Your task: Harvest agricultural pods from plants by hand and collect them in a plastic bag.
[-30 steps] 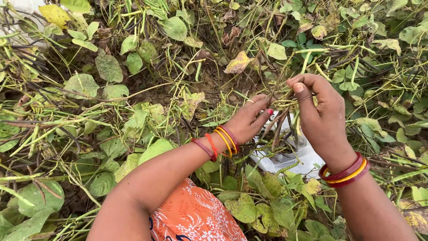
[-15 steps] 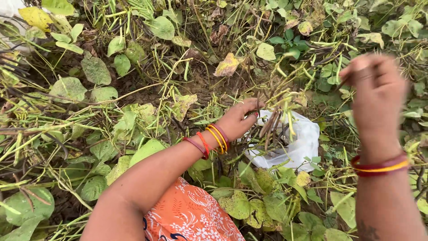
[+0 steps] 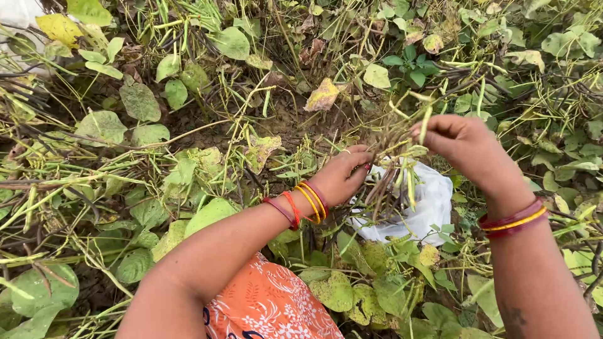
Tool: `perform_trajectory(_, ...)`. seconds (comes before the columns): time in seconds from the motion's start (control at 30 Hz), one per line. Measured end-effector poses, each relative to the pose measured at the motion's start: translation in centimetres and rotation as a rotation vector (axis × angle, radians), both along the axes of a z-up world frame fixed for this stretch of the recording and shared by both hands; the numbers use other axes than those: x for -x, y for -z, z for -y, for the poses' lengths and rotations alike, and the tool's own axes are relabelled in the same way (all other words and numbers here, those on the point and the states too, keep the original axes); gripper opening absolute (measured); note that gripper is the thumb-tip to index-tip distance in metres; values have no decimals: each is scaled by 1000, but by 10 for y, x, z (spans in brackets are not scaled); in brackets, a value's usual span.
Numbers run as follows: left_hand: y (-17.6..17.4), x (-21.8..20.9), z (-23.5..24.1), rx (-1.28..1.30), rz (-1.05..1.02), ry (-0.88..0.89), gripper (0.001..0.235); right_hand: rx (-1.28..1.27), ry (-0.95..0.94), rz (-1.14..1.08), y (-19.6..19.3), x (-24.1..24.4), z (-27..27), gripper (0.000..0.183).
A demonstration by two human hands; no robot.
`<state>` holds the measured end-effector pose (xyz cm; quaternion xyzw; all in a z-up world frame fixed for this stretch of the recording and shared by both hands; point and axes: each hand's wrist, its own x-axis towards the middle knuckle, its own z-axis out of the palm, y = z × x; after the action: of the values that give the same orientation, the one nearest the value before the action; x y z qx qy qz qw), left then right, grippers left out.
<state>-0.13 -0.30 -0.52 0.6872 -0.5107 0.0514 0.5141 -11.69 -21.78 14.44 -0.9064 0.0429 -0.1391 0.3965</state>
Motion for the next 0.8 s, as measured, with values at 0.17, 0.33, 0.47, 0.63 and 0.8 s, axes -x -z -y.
perform_trajectory(0.17, -8, 5, -5, -29, -73, 54, 32, -164, -123, -231, 38, -14, 14, 24)
perform_trajectory(0.33, -9, 4, -4, 12, -28, 63, 31, -533, -190, -201, 68, -21, 17, 32)
perform_trajectory(0.47, -10, 5, -7, -21, -8, 88, 31, -546, -102, -289, 84, -16, 30, 32)
perform_trajectory(0.63, -5, 5, -7, -32, 59, 108, 32, -684, -143, -368, 100, -5, 44, 26)
perform_trajectory(0.8, -8, 7, -7, -46, 70, 96, 32, -902, -189, -394, 74, 6, 18, 25)
